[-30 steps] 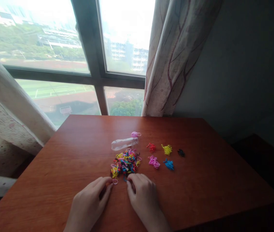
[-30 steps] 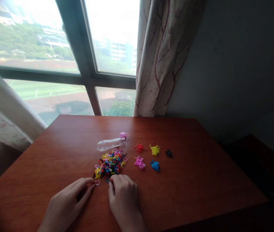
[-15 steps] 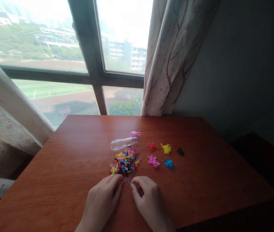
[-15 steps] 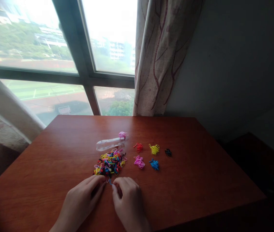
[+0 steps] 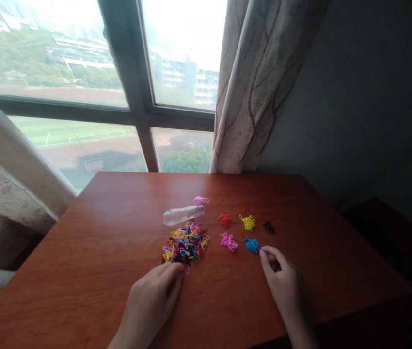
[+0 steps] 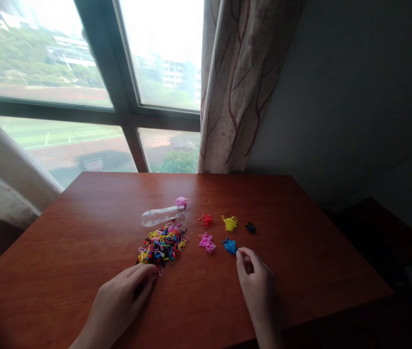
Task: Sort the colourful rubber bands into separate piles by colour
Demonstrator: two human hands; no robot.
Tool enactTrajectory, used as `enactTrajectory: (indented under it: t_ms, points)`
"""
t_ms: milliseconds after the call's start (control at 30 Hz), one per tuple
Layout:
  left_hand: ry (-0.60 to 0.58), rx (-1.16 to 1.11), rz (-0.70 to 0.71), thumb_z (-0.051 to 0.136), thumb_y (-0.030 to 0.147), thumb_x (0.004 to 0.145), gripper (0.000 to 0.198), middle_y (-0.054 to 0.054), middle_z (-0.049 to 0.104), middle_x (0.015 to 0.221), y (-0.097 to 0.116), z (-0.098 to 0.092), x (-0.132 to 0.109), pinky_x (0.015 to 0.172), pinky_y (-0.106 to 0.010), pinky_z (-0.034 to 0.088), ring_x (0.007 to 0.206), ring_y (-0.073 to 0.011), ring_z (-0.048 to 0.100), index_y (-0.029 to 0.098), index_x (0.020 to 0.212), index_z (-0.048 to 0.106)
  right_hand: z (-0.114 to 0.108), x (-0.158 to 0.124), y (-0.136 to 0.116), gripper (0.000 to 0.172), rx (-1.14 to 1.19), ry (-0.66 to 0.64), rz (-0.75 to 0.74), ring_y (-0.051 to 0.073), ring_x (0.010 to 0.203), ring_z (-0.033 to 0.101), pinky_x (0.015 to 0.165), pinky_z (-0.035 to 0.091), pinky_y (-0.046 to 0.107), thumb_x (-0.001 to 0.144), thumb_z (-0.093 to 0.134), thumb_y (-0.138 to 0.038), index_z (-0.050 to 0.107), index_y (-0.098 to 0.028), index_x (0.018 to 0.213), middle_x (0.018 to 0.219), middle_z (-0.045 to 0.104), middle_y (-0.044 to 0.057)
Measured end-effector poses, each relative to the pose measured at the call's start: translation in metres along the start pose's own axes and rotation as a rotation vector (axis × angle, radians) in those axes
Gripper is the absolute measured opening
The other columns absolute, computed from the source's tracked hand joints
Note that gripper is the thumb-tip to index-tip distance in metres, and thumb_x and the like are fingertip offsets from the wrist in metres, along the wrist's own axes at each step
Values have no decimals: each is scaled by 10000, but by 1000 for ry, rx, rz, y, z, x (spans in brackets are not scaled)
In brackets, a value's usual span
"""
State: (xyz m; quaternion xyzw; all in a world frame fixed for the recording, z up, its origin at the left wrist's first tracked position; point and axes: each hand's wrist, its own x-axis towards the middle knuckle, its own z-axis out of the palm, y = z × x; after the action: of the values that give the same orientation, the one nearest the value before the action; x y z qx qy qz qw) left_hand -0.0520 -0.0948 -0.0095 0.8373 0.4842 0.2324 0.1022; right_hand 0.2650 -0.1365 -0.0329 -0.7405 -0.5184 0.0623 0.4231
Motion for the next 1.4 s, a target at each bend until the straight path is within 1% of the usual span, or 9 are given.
enactTrajectory:
  t_ms: [300,467,600,733,933,1033,1133,1200,1400]
  points:
    - [-10,10,-7,470,275,951,169,32,737,875,1,0,0,616,-239,473,742,-160,706,278,909,633,4,-3,-2,264,19,-50,-75,174,676,677,624,522,236,927,563,-420,711,-204,897,807,727,52]
    - [-19,3,-2,471,271,950,163,34,738,886,1,-1,1,616,-240,482,762,-162,711,277,920,632,1,0,2,285,-42,24,-19,165,612,660,579,507,231,911,572,-448,711,-201,880,729,707,30]
    - [-22,7,-5,477,269,948,161,34,739,893,0,-1,0,633,-246,490,769,-164,712,278,922,635,0,-2,-2,284,-36,23,-24,162,594,650,564,503,226,918,563,-439,706,-197,881,709,696,26]
    - [-28,7,-14,475,275,950,168,32,739,889,1,-1,-1,630,-249,491,764,-167,711,278,924,641,8,-11,-19,232,15,-39,-101,150,611,653,580,504,215,932,560,-381,697,-200,881,738,701,24]
    - [-18,-3,-14,468,271,940,191,13,743,881,4,-3,2,623,-231,494,755,-164,707,268,904,655,36,-29,-61,188,18,-240,-287,158,696,667,661,501,240,946,501,-217,677,-212,877,799,703,26]
    - [-16,-1,-18,469,277,943,192,8,742,868,5,-3,2,630,-234,500,742,-166,703,265,901,657,50,-33,-81,178,-22,-319,-351,177,724,669,668,488,259,911,520,-164,676,-212,982,804,699,27]
    - [-11,-6,-11,469,273,946,190,3,740,875,4,-2,1,638,-237,502,754,-169,704,264,910,656,63,-32,-98,313,-57,-361,-334,181,699,662,648,474,265,891,555,-170,627,-201,1194,780,690,14]
    - [-15,-9,-8,467,266,948,189,1,738,878,3,-2,0,643,-241,503,763,-172,704,263,918,654,70,-30,-108,375,-74,-382,-306,177,671,654,636,462,261,885,576,-187,593,-192,1259,762,686,7]
    - [-50,-13,-22,454,235,945,196,-6,727,861,4,-4,0,654,-251,503,761,-178,694,253,896,643,81,-31,-123,289,-82,-420,-313,184,691,635,627,413,258,853,610,-176,642,-211,1138,757,677,9]
